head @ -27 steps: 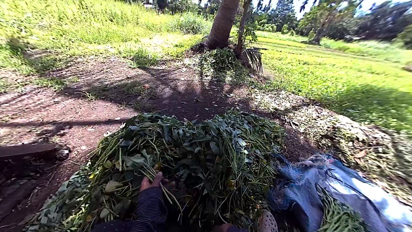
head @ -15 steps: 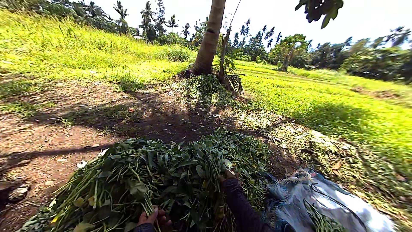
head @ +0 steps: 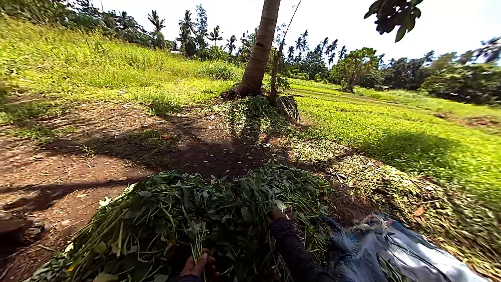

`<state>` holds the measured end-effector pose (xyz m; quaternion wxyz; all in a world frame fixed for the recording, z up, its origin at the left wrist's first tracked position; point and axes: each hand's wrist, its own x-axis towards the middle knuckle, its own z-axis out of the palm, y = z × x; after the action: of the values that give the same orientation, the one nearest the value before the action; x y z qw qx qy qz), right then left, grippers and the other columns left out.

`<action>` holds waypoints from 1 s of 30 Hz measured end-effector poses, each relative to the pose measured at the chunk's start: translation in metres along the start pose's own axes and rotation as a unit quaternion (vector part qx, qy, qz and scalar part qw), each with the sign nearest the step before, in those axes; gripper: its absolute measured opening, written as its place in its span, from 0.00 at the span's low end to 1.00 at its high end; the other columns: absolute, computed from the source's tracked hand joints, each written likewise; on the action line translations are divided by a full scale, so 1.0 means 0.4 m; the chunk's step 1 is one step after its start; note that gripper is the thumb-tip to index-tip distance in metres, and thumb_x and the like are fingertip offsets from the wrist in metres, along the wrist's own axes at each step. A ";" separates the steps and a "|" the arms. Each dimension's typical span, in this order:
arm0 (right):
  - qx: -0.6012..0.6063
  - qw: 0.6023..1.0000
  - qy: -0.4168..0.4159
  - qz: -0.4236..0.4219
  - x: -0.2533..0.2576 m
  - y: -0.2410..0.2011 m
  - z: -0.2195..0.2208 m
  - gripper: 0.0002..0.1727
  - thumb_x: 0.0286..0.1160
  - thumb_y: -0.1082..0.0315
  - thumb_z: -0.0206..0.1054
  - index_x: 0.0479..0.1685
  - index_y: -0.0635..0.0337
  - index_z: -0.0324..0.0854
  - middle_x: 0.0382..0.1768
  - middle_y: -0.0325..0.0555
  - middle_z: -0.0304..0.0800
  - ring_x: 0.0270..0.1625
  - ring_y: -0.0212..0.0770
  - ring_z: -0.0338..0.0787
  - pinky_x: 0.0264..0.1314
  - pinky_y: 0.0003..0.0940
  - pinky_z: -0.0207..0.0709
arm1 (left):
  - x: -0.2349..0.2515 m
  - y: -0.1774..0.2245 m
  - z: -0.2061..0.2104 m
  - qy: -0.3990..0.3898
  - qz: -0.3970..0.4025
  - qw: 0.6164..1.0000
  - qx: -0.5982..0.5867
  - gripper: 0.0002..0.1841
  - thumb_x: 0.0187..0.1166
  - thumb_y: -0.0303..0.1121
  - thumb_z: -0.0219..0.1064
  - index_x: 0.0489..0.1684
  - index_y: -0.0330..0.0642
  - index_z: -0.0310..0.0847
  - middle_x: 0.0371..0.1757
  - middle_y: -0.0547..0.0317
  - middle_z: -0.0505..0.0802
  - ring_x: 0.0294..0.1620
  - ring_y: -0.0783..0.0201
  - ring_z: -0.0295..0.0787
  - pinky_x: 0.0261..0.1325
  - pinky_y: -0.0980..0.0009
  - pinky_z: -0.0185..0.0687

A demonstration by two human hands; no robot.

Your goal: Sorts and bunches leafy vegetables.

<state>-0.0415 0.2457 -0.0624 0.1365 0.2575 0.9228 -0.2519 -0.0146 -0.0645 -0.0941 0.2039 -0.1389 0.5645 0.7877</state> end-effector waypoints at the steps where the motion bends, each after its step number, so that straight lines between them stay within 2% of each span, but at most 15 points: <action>1: 0.014 0.999 0.028 -0.004 -0.008 -0.005 -0.004 0.24 0.87 0.59 0.59 0.76 0.62 0.78 0.78 0.63 0.77 0.83 0.58 0.75 0.86 0.55 0.65 | -0.001 0.007 -0.007 -0.001 0.008 1.000 0.003 0.12 0.93 0.30 0.50 0.68 0.37 0.67 0.35 0.55 0.88 0.28 0.60 0.90 0.35 0.60 0.91; 5: 0.151 0.965 0.194 -0.088 -0.077 0.012 -0.015 0.20 0.81 0.65 0.61 0.63 0.71 0.83 0.66 0.67 0.83 0.69 0.59 0.84 0.75 0.51 0.76 | 0.025 -0.003 -0.054 0.004 0.061 0.998 -0.022 0.11 0.92 0.30 0.51 0.66 0.37 0.68 0.33 0.55 0.90 0.29 0.58 0.92 0.34 0.58 0.93; 7: 0.221 0.922 0.262 -0.178 -0.140 0.015 0.027 0.19 0.78 0.67 0.60 0.59 0.73 0.82 0.56 0.65 0.86 0.48 0.53 0.92 0.53 0.49 0.88 | 0.031 -0.004 -0.054 0.019 0.073 0.996 -0.041 0.11 0.92 0.29 0.52 0.65 0.36 0.68 0.32 0.53 0.90 0.27 0.58 0.92 0.32 0.58 0.93; 8: 0.246 0.917 0.249 -0.192 -0.171 0.007 0.060 0.18 0.79 0.68 0.60 0.60 0.72 0.81 0.53 0.63 0.88 0.40 0.49 0.93 0.45 0.46 0.91 | 0.030 -0.002 -0.046 0.033 0.069 0.996 -0.054 0.11 0.91 0.28 0.52 0.65 0.36 0.68 0.32 0.53 0.89 0.27 0.58 0.91 0.31 0.58 0.93; 9: 0.252 0.935 0.182 -0.172 -0.196 0.001 0.094 0.19 0.81 0.67 0.60 0.63 0.72 0.79 0.52 0.62 0.89 0.38 0.49 0.94 0.45 0.47 0.92 | 0.030 -0.002 -0.038 0.047 0.059 0.995 -0.067 0.11 0.91 0.27 0.53 0.65 0.35 0.68 0.33 0.52 0.89 0.27 0.58 0.91 0.30 0.58 0.92; 11: 0.234 0.969 0.000 -0.075 -0.209 0.000 0.161 0.22 0.87 0.64 0.59 0.72 0.71 0.73 0.54 0.64 0.91 0.49 0.56 0.95 0.60 0.55 0.88 | 0.022 -0.011 -0.027 0.065 0.032 0.994 -0.080 0.12 0.91 0.26 0.55 0.67 0.35 0.68 0.36 0.49 0.89 0.28 0.56 0.91 0.30 0.58 0.91; 12: 0.236 0.970 -0.033 -0.055 -0.212 0.000 0.194 0.22 0.88 0.64 0.59 0.73 0.70 0.73 0.54 0.63 0.91 0.50 0.57 0.95 0.61 0.55 0.87 | 0.019 -0.015 -0.025 0.067 0.026 0.994 -0.081 0.12 0.90 0.26 0.56 0.66 0.34 0.68 0.38 0.48 0.90 0.29 0.56 0.91 0.30 0.58 0.91; 14: 0.288 0.953 -0.028 -0.086 -0.238 -0.015 0.225 0.20 0.85 0.64 0.62 0.68 0.69 0.76 0.51 0.58 0.92 0.45 0.52 0.96 0.55 0.51 0.91 | 0.009 -0.009 -0.012 0.059 0.023 0.995 -0.075 0.12 0.89 0.25 0.56 0.66 0.34 0.68 0.41 0.47 0.91 0.30 0.56 0.92 0.31 0.59 0.91; 16: 0.389 0.911 -0.020 -0.135 -0.279 -0.023 0.258 0.19 0.79 0.69 0.66 0.64 0.69 0.76 0.50 0.54 0.92 0.41 0.47 0.96 0.48 0.46 0.93 | -0.021 -0.007 -0.003 0.044 0.013 0.997 -0.060 0.12 0.90 0.25 0.55 0.66 0.35 0.67 0.42 0.47 0.92 0.31 0.57 0.93 0.31 0.61 0.91; 18: 0.470 0.868 -0.027 -0.159 -0.288 -0.030 0.291 0.23 0.73 0.74 0.68 0.68 0.70 0.74 0.52 0.54 0.91 0.41 0.45 0.96 0.46 0.43 0.94 | -0.035 0.004 0.013 0.032 0.006 0.998 -0.053 0.11 0.90 0.24 0.54 0.65 0.35 0.66 0.41 0.47 0.94 0.31 0.56 0.94 0.30 0.62 0.91; 19: 0.479 0.862 -0.040 -0.160 -0.294 -0.031 0.303 0.26 0.73 0.75 0.68 0.72 0.70 0.72 0.53 0.54 0.91 0.41 0.44 0.95 0.47 0.43 0.93 | -0.035 0.002 0.016 0.021 0.003 0.998 -0.051 0.10 0.90 0.24 0.53 0.65 0.36 0.66 0.42 0.46 0.95 0.33 0.55 0.96 0.30 0.62 0.91; 22: 0.441 0.879 -0.090 -0.160 -0.327 -0.043 0.324 0.29 0.76 0.75 0.67 0.79 0.68 0.70 0.56 0.55 0.90 0.42 0.44 0.95 0.50 0.43 0.92 | -0.033 -0.004 0.023 0.009 -0.018 0.999 -0.024 0.10 0.90 0.22 0.53 0.64 0.37 0.65 0.47 0.46 0.96 0.38 0.56 0.97 0.32 0.64 0.91; 25: 0.364 0.908 -0.116 -0.174 -0.351 -0.062 0.335 0.28 0.77 0.76 0.64 0.80 0.68 0.72 0.61 0.60 0.86 0.47 0.48 0.93 0.56 0.46 0.89 | -0.024 -0.009 0.025 0.009 -0.048 0.997 0.061 0.13 0.88 0.25 0.61 0.65 0.35 0.67 0.49 0.45 0.94 0.38 0.56 0.96 0.33 0.63 0.90; 28: 0.305 0.928 -0.094 -0.194 -0.361 -0.065 0.360 0.26 0.76 0.76 0.62 0.76 0.70 0.75 0.65 0.65 0.84 0.60 0.53 0.89 0.67 0.48 0.82 | -0.009 -0.033 0.011 -0.013 -0.049 0.985 0.164 0.17 0.82 0.30 0.70 0.62 0.33 0.72 0.39 0.48 0.93 0.31 0.60 0.93 0.31 0.66 0.88; 30: 0.298 0.935 -0.088 -0.173 -0.362 -0.074 0.370 0.22 0.81 0.70 0.60 0.71 0.73 0.76 0.58 0.65 0.87 0.56 0.54 0.89 0.65 0.49 0.82 | -0.001 -0.052 0.005 -0.024 -0.032 0.979 0.199 0.18 0.80 0.30 0.73 0.62 0.31 0.75 0.37 0.49 0.94 0.29 0.63 0.91 0.32 0.67 0.88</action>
<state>0.0806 0.0857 -0.1193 0.0883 0.1000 0.8201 -0.5564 -0.0045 -0.0568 -0.1105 0.2662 -0.0948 0.7004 0.6554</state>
